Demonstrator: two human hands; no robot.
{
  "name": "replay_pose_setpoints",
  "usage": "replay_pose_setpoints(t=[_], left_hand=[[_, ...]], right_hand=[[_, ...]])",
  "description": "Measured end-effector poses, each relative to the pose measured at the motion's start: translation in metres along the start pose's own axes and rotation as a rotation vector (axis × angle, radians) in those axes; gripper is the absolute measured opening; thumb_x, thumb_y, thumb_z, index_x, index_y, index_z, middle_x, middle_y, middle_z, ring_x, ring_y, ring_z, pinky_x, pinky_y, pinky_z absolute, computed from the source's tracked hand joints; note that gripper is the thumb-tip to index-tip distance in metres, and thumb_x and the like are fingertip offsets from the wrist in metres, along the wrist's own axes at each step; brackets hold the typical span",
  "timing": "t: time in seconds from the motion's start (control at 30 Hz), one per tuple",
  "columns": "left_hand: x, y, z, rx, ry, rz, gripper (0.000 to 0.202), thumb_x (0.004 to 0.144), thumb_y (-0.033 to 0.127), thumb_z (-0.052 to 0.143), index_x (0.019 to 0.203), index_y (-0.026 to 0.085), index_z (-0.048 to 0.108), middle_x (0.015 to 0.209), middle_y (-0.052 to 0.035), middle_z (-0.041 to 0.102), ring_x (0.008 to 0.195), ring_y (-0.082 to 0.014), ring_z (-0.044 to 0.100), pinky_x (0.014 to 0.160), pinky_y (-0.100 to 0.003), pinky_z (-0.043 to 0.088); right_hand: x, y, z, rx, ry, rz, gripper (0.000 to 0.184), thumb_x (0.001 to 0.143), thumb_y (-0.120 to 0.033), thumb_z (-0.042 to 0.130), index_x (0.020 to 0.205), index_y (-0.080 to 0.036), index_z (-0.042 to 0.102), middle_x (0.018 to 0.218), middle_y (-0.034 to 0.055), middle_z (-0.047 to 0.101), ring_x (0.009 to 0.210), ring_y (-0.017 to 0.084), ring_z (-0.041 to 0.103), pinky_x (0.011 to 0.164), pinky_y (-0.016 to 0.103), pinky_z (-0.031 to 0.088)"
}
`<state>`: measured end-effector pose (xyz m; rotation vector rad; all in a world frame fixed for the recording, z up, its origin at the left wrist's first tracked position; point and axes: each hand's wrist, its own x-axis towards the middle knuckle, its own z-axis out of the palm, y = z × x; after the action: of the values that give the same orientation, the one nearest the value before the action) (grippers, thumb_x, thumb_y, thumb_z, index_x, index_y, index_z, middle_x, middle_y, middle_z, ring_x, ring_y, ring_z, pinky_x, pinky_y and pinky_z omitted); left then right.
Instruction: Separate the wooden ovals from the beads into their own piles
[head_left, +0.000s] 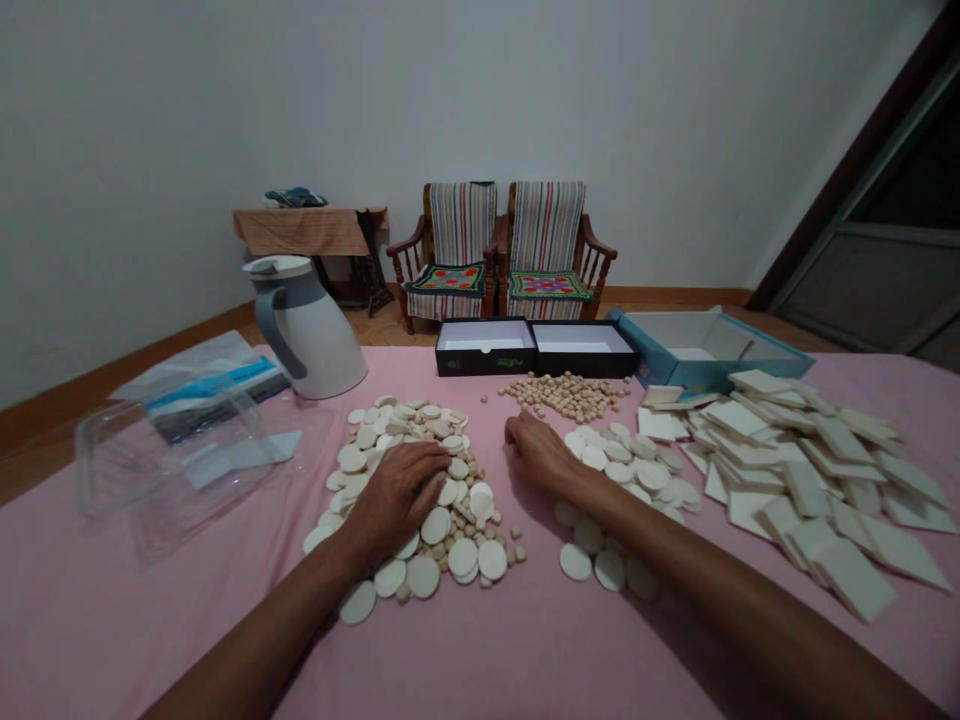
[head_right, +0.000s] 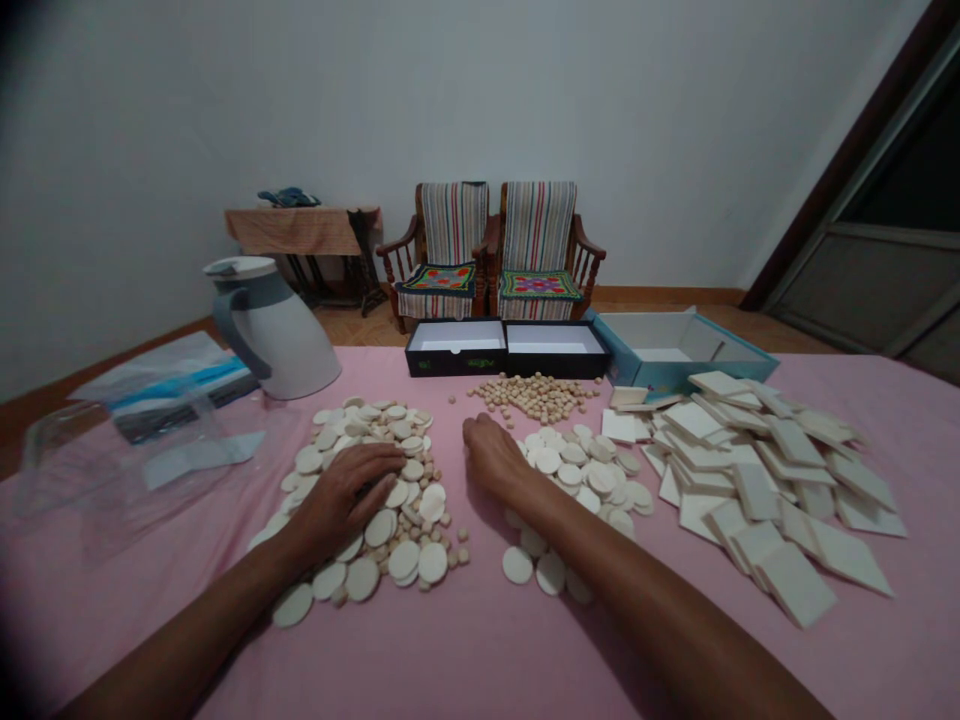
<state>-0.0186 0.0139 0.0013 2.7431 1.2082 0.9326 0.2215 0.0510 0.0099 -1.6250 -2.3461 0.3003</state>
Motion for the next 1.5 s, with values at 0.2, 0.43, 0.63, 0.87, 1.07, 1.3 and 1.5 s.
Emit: replay_pose_setpoints(t=[0.2,0.43,0.63,0.87,1.07,1.3,1.5], left_hand=[[0.000,-0.001,0.001,-0.006,-0.001,-0.002,0.021,0.091,0.021,0.051,0.106,0.019,0.065,0.111,-0.0088,0.067,0.108,-0.0227,0.059,0.094,-0.044,0.045],[-0.001,0.001,0.000,0.004,-0.004,-0.001,0.022,0.091,0.021,0.049,0.107,0.019,0.065,0.112,-0.0097,0.066,0.108,-0.0229,0.059,0.095,-0.045,0.045],[0.001,0.003,-0.003,-0.001,0.004,0.002,0.022,0.091,0.021,0.050,0.106,0.019,0.065,0.111,-0.0096,0.067,0.107,-0.0230,0.059,0.093,-0.045,0.047],[0.001,0.003,-0.002,0.006,-0.001,0.003,0.021,0.091,0.022,0.050,0.105,0.019,0.065,0.110,-0.0092,0.067,0.106,-0.0225,0.060,0.092,-0.044,0.047],[0.000,0.002,-0.002,0.003,-0.004,-0.005,0.022,0.091,0.021,0.050,0.106,0.019,0.065,0.112,-0.0093,0.066,0.108,-0.0228,0.059,0.094,-0.044,0.046],[0.001,0.004,-0.003,-0.004,0.007,-0.009,0.022,0.090,0.021,0.050,0.105,0.020,0.066,0.110,-0.0094,0.067,0.107,-0.0233,0.060,0.093,-0.044,0.048],[0.002,0.005,-0.004,0.000,0.022,0.011,0.021,0.090,0.022,0.050,0.104,0.019,0.066,0.108,-0.0097,0.068,0.104,-0.0227,0.061,0.092,-0.043,0.048]], right_hand=[[0.003,-0.007,-0.005,0.058,0.079,-0.026,0.026,0.079,-0.006,0.046,0.101,-0.017,0.056,0.104,0.0093,0.055,0.090,0.018,0.051,0.074,0.027,0.035],[-0.007,-0.037,0.017,0.197,-0.069,-0.088,0.013,0.079,-0.010,0.051,0.090,-0.017,0.055,0.087,0.0043,0.057,0.079,0.015,0.049,0.069,0.025,0.034],[-0.001,-0.023,0.013,0.108,-0.045,-0.029,0.019,0.077,-0.007,0.049,0.091,-0.018,0.055,0.090,0.0057,0.056,0.082,0.016,0.050,0.069,0.026,0.033],[0.011,-0.006,-0.008,0.093,0.225,0.015,0.033,0.077,0.000,0.041,0.104,-0.014,0.054,0.109,0.0122,0.053,0.094,0.019,0.050,0.079,0.028,0.036],[-0.002,-0.035,0.007,0.183,-0.030,-0.132,0.015,0.077,-0.010,0.052,0.090,-0.017,0.056,0.088,0.0045,0.057,0.079,0.015,0.050,0.069,0.025,0.034],[0.001,-0.030,0.017,0.123,-0.088,-0.050,0.018,0.075,-0.008,0.050,0.090,-0.017,0.055,0.088,0.0052,0.058,0.080,0.016,0.050,0.067,0.025,0.032],[0.013,-0.006,-0.005,-0.030,0.096,0.098,0.028,0.081,-0.004,0.043,0.103,-0.015,0.056,0.104,0.0128,0.056,0.090,0.020,0.051,0.074,0.029,0.036]])
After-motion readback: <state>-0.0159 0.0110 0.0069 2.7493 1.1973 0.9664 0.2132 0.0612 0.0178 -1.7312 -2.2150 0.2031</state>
